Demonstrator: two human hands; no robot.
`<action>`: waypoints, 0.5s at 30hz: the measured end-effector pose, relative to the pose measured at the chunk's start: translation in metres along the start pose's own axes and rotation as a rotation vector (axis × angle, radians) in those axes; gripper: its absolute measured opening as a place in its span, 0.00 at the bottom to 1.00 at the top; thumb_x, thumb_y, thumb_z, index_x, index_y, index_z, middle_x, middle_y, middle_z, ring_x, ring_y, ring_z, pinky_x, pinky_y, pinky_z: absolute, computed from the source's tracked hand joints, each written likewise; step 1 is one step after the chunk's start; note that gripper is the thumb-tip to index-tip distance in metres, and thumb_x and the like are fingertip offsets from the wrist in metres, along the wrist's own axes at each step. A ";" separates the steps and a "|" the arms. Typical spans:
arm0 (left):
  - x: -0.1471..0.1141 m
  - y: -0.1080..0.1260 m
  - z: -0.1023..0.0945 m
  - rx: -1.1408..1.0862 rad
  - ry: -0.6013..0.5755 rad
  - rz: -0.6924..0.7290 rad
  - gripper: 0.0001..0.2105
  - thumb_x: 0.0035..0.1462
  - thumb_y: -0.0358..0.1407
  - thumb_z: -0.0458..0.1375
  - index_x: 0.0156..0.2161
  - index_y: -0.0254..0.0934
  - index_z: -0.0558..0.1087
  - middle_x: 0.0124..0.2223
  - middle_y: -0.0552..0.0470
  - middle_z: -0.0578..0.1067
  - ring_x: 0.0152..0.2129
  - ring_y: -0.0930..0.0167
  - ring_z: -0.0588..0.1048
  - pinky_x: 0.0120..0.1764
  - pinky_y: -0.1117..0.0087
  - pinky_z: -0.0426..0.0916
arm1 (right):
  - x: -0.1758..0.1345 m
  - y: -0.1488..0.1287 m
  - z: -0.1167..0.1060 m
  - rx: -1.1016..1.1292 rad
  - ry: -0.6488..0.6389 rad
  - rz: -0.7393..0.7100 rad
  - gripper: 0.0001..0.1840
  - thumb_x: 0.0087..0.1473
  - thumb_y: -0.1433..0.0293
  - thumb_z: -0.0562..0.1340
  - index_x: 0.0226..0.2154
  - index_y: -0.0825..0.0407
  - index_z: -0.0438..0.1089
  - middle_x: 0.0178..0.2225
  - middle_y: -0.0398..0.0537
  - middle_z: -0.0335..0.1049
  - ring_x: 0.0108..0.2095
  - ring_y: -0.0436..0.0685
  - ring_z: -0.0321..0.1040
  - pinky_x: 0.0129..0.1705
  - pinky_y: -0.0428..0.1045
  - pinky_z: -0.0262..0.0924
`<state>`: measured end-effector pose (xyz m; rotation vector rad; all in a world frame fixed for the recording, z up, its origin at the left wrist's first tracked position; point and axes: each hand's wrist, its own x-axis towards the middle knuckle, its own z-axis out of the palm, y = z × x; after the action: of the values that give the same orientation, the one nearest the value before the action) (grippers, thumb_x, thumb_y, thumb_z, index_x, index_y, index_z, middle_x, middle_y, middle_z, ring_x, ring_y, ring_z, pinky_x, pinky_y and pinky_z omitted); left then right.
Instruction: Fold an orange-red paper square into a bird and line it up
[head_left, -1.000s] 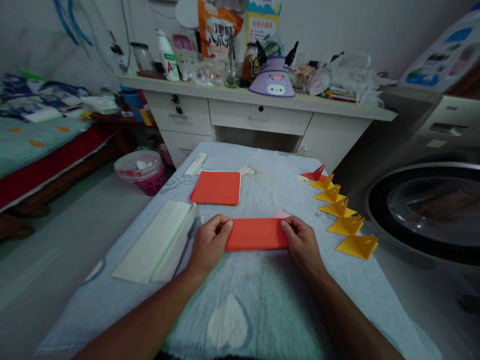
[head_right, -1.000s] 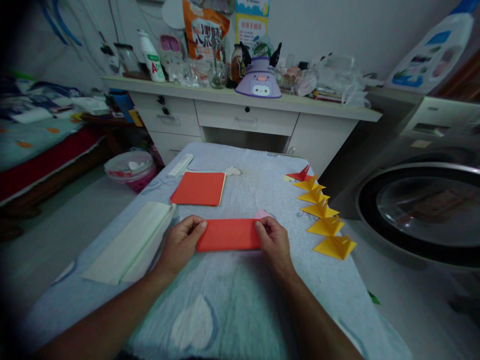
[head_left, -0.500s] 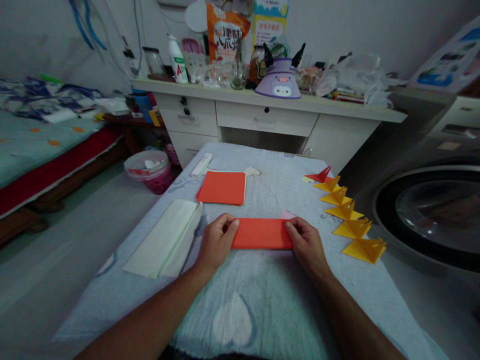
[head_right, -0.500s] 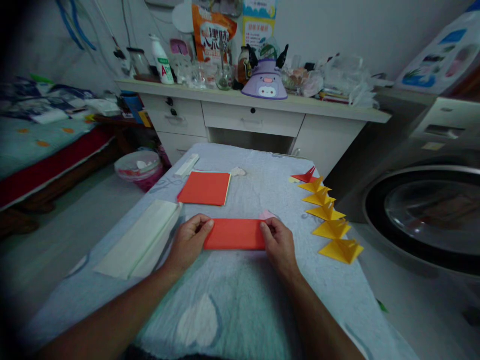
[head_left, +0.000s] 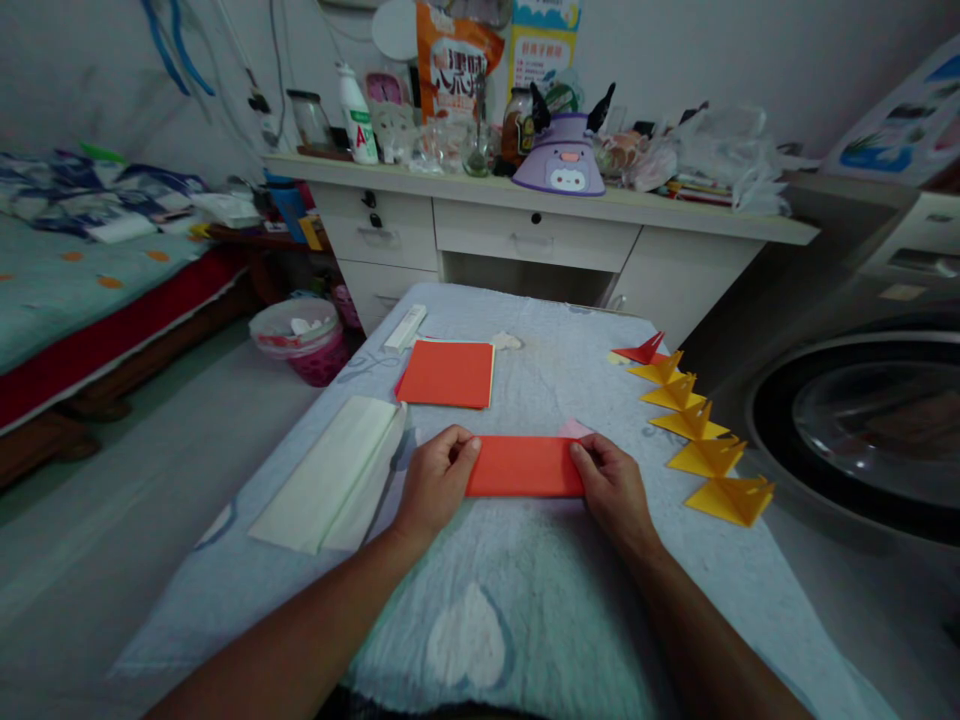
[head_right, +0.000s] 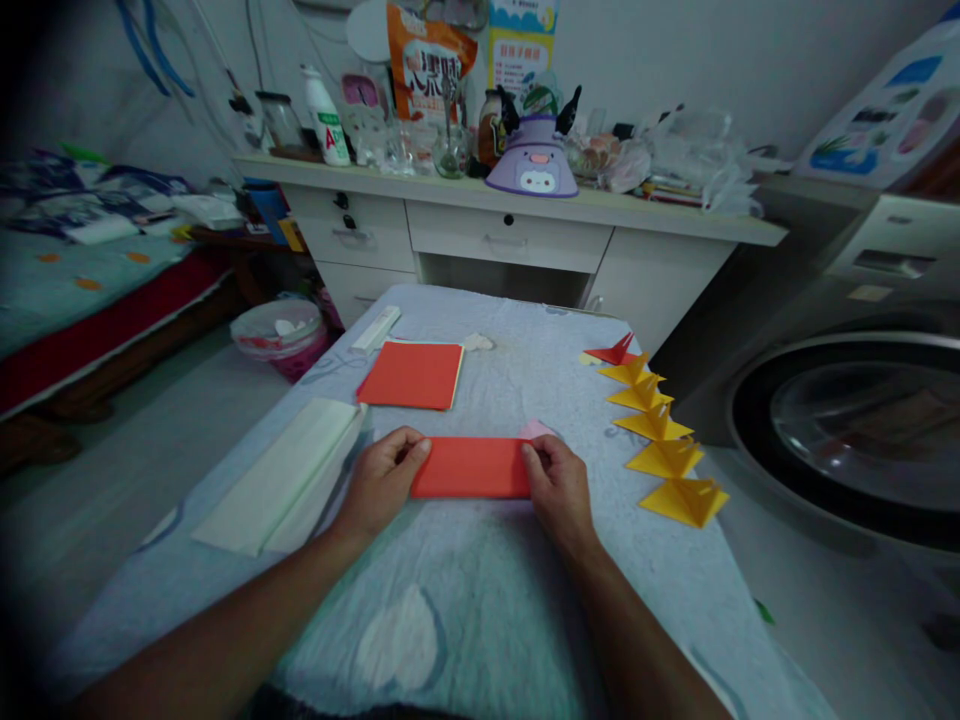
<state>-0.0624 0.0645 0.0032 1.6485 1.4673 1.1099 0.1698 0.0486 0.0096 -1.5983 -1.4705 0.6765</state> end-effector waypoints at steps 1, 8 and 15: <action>0.001 0.000 0.000 0.039 -0.004 0.000 0.12 0.60 0.40 0.52 0.28 0.36 0.68 0.25 0.58 0.68 0.24 0.74 0.67 0.28 0.75 0.58 | 0.001 0.002 0.001 -0.056 0.007 -0.017 0.16 0.56 0.58 0.56 0.27 0.53 0.68 0.24 0.44 0.67 0.25 0.53 0.62 0.27 0.46 0.53; 0.014 0.010 0.003 0.406 -0.113 0.008 0.11 0.60 0.36 0.50 0.28 0.38 0.69 0.25 0.56 0.72 0.25 0.72 0.70 0.28 0.73 0.54 | 0.008 0.011 0.000 -0.511 0.031 -0.151 0.14 0.57 0.66 0.54 0.26 0.53 0.70 0.25 0.48 0.70 0.26 0.54 0.64 0.30 0.48 0.51; 0.022 0.014 0.010 0.720 -0.186 0.027 0.11 0.62 0.36 0.49 0.33 0.38 0.72 0.31 0.51 0.77 0.30 0.68 0.74 0.31 0.70 0.57 | 0.010 0.006 0.000 -0.730 -0.004 -0.175 0.12 0.58 0.68 0.56 0.27 0.53 0.71 0.28 0.49 0.71 0.31 0.56 0.66 0.36 0.49 0.51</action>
<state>-0.0470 0.0850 0.0149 2.1749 1.8404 0.4212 0.1747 0.0590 0.0062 -1.9501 -1.9654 0.0206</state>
